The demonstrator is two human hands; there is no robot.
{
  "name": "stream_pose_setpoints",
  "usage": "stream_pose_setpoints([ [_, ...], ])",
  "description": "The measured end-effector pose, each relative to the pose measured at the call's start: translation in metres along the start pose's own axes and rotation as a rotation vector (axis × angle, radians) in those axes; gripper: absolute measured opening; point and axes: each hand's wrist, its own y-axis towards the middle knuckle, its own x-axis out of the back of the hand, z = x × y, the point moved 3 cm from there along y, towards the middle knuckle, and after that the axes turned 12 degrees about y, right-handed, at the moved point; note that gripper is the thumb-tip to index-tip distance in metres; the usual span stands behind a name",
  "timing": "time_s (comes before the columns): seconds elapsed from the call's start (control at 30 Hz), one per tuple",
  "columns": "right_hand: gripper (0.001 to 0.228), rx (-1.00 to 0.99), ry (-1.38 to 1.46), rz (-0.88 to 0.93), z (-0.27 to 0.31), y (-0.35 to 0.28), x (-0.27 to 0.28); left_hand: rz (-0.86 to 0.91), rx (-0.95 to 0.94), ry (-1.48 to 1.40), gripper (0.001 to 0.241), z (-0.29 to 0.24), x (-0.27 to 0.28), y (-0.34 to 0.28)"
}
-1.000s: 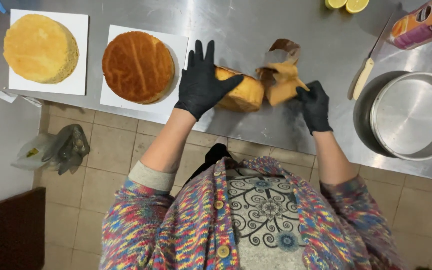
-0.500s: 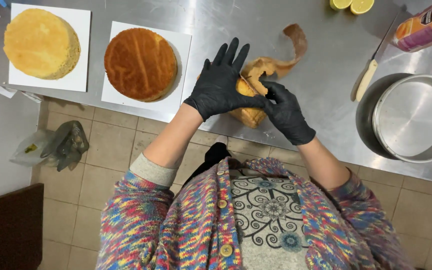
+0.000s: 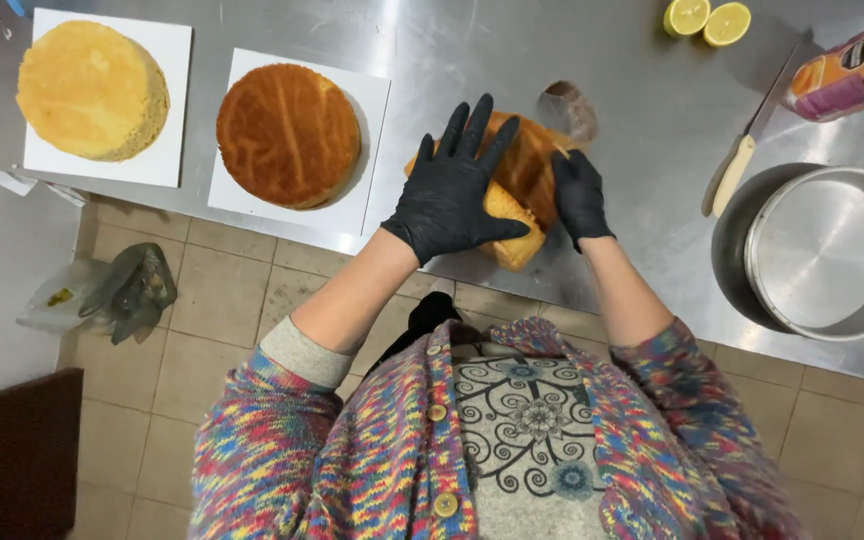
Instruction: Placing cake sponge layers onto boards and removing the parchment paper lining.
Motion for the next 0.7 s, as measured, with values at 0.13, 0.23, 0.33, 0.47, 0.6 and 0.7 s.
stream_pose_setpoints([
  [0.13,0.037,-0.046,0.063,-0.382,-0.103,0.051,0.112,0.089,0.028,-0.070,0.121,0.010,0.001,-0.005],
  [0.23,0.024,0.234,0.077,-0.452,0.003,0.035,0.177,0.117,0.026,-0.048,0.117,0.012,0.003,0.009],
  [0.33,0.016,0.291,0.468,-0.396,0.076,0.005,0.196,0.098,-0.001,-0.022,0.119,0.000,0.005,0.041],
  [0.47,0.014,0.255,0.279,-0.535,0.158,-0.060,0.231,0.155,0.040,-0.112,0.109,-0.025,-0.006,0.107],
  [0.6,0.014,0.396,0.180,-0.609,0.130,-0.164,0.320,0.220,-0.041,-0.003,0.094,-0.061,-0.032,0.162],
  [0.7,0.017,0.381,-0.143,-0.699,0.139,-0.250,0.359,0.388,-0.131,0.206,0.097,-0.093,-0.053,0.184],
])
